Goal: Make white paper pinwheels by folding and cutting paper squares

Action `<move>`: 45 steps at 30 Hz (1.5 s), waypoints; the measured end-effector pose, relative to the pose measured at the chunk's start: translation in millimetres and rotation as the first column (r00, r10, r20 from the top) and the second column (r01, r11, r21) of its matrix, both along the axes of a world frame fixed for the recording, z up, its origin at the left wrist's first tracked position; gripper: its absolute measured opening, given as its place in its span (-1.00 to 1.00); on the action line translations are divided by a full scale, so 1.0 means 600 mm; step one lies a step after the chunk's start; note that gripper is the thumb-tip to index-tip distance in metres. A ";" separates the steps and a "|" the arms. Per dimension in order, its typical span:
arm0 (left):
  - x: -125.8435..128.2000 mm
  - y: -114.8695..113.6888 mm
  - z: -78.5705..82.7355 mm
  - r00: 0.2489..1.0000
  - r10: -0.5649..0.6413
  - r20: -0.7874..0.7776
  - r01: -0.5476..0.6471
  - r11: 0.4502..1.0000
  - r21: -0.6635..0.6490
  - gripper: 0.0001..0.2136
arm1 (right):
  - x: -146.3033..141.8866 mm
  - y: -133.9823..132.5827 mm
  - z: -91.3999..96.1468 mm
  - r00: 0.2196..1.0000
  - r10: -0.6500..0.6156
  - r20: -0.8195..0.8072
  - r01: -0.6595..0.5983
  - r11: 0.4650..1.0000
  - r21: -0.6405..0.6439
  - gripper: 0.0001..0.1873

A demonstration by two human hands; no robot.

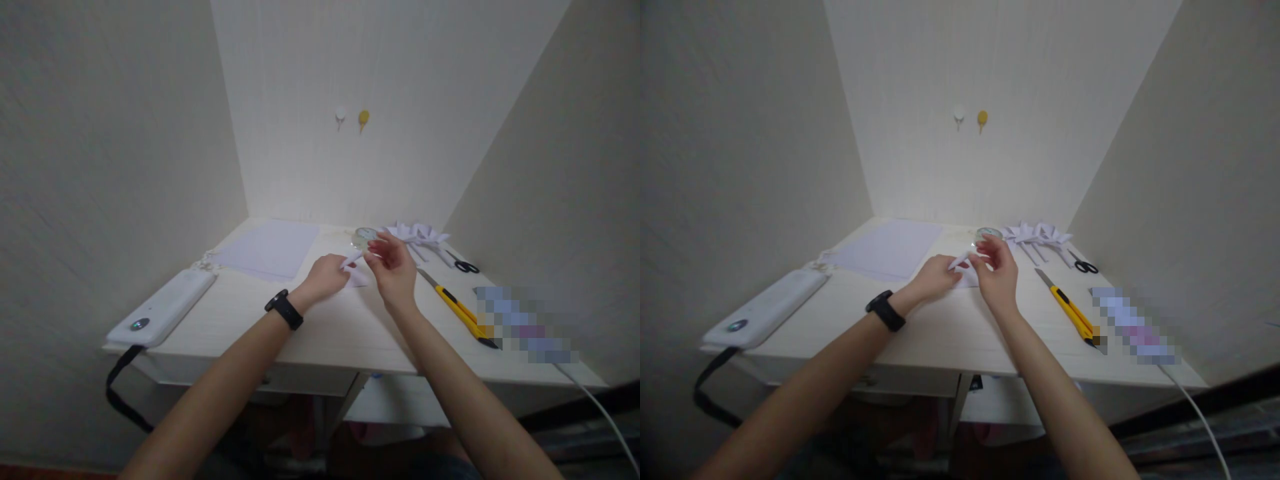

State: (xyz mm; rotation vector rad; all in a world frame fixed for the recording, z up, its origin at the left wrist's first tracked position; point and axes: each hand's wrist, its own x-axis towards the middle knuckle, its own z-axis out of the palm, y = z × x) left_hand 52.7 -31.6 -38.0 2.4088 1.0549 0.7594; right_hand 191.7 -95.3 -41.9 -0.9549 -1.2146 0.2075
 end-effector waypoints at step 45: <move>-0.008 0.015 0.000 0.904 -0.029 0.426 0.160 0.947 -0.277 -0.81 | 0.055 0.004 -0.027 0.957 0.056 -0.283 -0.087 0.992 -0.095 -0.49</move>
